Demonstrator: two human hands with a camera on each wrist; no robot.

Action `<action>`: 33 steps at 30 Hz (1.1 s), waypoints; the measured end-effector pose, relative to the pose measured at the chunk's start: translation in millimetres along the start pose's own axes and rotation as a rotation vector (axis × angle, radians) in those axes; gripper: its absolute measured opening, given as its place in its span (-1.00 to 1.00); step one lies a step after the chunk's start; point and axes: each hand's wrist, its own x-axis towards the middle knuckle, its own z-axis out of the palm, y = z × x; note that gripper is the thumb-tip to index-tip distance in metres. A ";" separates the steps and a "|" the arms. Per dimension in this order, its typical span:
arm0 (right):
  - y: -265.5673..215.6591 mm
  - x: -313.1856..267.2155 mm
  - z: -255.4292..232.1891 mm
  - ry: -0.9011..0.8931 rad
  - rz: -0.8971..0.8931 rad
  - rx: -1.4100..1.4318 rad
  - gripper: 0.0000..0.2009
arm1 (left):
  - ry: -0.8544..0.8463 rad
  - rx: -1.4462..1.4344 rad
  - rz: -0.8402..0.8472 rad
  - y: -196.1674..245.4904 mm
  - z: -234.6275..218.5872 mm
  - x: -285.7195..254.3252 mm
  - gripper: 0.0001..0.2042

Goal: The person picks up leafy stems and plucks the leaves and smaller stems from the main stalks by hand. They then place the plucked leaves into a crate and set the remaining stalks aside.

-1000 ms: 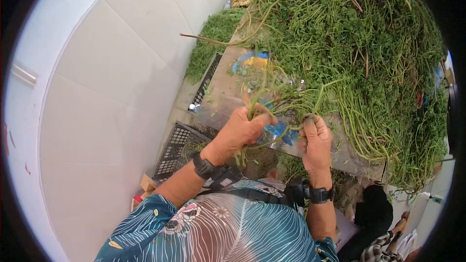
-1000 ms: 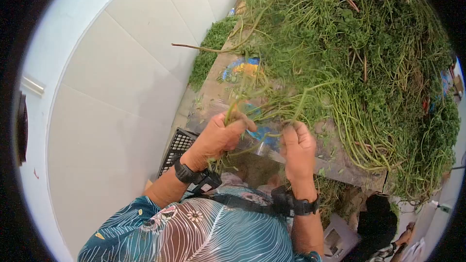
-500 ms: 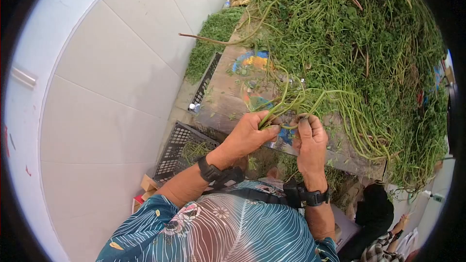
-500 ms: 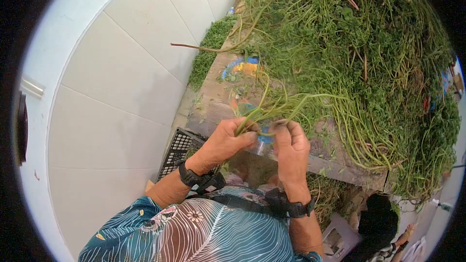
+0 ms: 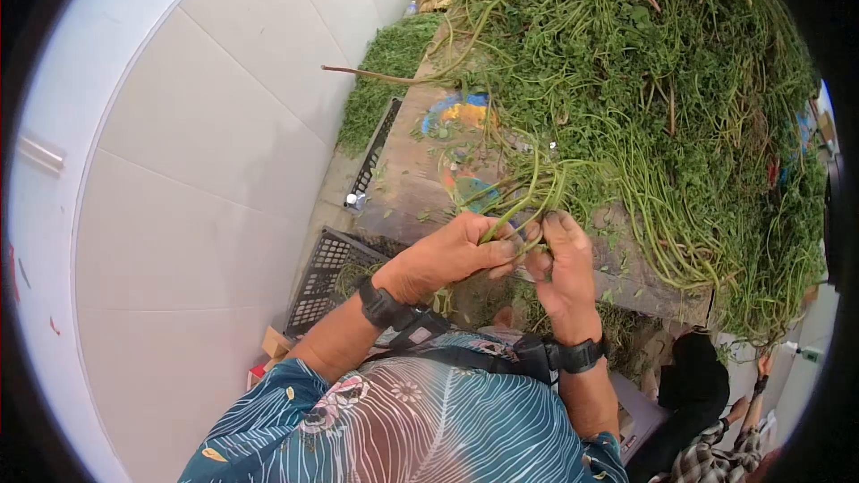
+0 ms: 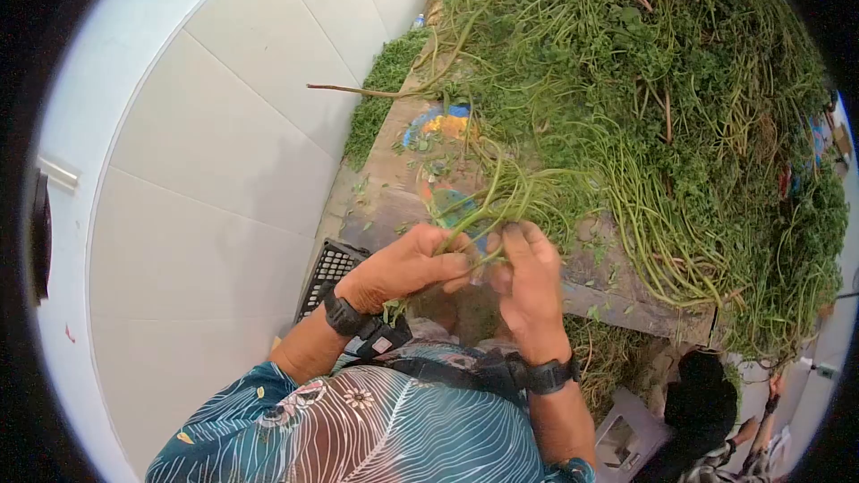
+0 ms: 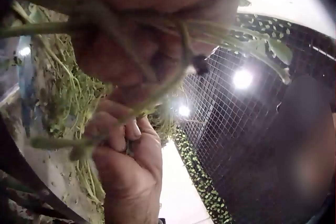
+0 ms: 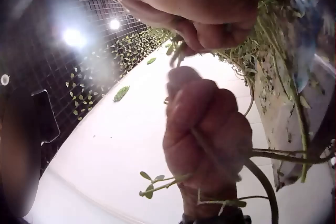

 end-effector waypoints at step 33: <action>5.4 -9.0 39.5 -0.325 -0.050 -0.758 -0.79 | 0.371 -0.407 0.049 -6.0 -36.8 -10.2 -0.78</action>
